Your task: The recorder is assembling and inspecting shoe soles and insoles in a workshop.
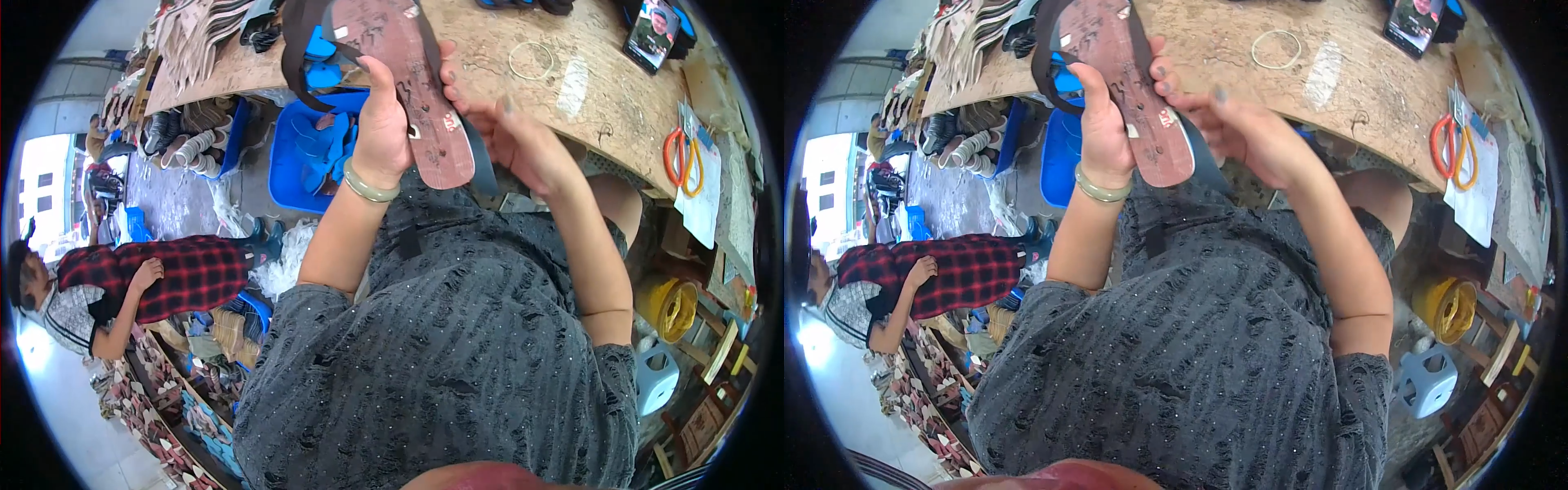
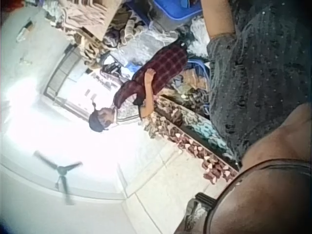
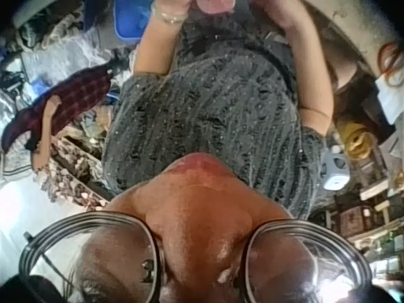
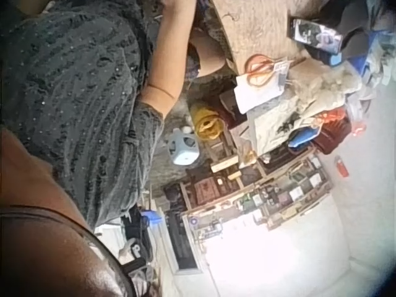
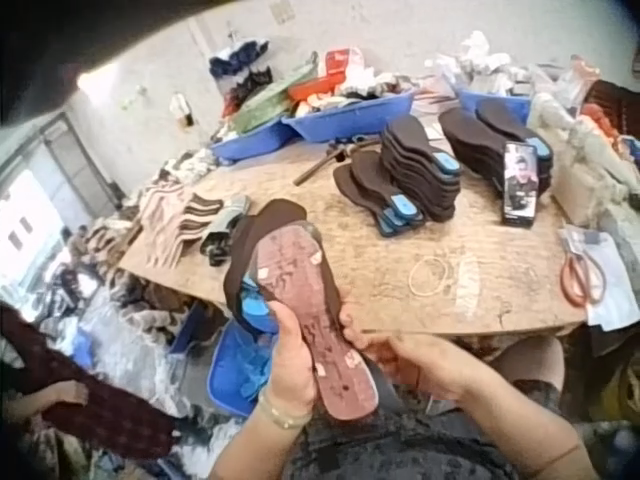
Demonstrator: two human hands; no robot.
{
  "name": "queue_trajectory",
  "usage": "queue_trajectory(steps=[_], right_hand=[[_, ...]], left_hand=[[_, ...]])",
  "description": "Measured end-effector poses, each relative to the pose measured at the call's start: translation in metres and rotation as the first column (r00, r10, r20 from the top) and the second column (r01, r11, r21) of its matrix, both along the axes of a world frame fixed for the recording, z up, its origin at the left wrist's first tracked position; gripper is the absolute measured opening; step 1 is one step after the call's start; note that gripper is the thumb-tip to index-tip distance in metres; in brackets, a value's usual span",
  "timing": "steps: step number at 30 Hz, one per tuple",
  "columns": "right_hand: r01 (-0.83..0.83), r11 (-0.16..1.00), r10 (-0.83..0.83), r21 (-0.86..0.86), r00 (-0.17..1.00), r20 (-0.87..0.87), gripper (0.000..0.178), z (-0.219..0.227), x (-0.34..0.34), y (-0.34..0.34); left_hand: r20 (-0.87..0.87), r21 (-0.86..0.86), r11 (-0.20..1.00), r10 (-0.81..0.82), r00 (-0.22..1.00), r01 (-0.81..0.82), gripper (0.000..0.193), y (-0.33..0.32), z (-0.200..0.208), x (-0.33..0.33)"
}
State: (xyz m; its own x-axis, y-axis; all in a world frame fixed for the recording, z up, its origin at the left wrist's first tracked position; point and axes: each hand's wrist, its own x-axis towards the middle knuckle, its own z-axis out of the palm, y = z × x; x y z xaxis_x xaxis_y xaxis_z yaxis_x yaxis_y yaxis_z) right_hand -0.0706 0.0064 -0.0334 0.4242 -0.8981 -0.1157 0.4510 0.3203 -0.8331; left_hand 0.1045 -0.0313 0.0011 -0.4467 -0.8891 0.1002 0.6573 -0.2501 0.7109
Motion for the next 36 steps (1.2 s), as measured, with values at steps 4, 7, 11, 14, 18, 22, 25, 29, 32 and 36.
queue_trajectory(steps=[4,7,11,14,18,22,25,29,32,36], right_hand=[[-0.170,0.983,0.172,-0.070,0.985,0.013,0.062,0.000,-0.003,0.025],[-0.193,0.980,0.197,-0.054,0.978,0.066,0.064,0.009,-0.003,0.028],[-0.056,0.989,0.033,-0.139,0.987,-0.158,0.051,0.015,0.003,0.026],[0.126,0.962,-0.189,-0.242,0.949,-0.254,0.038,0.008,0.008,0.022],[0.111,0.828,-0.466,-0.549,0.681,-0.565,0.041,0.009,0.013,0.030],[0.012,0.900,-0.241,-0.435,0.846,-0.476,0.050,0.009,0.001,0.022],[-0.169,0.982,0.144,-0.080,0.957,-0.252,0.048,0.015,-0.021,0.019],[-0.192,0.978,0.182,-0.087,0.977,-0.114,0.046,0.012,-0.034,0.020],[-0.164,0.978,0.119,-0.129,0.945,-0.304,0.042,0.022,-0.036,0.025],[-0.112,0.776,-0.529,-0.620,0.419,-0.738,0.036,0.034,-0.035,0.026]], left_hand=[[-0.054,-0.042,0.997,-0.067,0.996,0.065,0.093,-0.001,-0.001,-0.005],[-0.044,-0.049,0.999,-0.010,0.999,0.007,0.099,0.001,-0.002,-0.013],[0.190,-0.318,0.948,0.090,0.978,-0.026,0.109,0.003,0.002,-0.014],[0.177,-0.289,0.957,0.057,0.983,-0.004,0.092,0.013,-0.014,-0.013],[0.257,-0.135,0.989,0.096,0.962,-0.063,0.046,0.022,-0.026,-0.008],[0.278,-0.032,0.993,0.114,0.954,-0.110,0.021,0.028,-0.022,-0.009],[0.188,-0.041,0.992,0.128,0.974,-0.122,0.017,0.026,-0.025,-0.010],[0.160,0.000,0.994,0.108,0.981,-0.109,0.017,0.025,-0.018,-0.010],[0.170,0.021,0.997,0.076,0.982,-0.081,0.017,0.023,-0.015,-0.010],[0.176,0.047,0.997,0.049,0.983,-0.058,0.017,0.020,-0.013,-0.006]])
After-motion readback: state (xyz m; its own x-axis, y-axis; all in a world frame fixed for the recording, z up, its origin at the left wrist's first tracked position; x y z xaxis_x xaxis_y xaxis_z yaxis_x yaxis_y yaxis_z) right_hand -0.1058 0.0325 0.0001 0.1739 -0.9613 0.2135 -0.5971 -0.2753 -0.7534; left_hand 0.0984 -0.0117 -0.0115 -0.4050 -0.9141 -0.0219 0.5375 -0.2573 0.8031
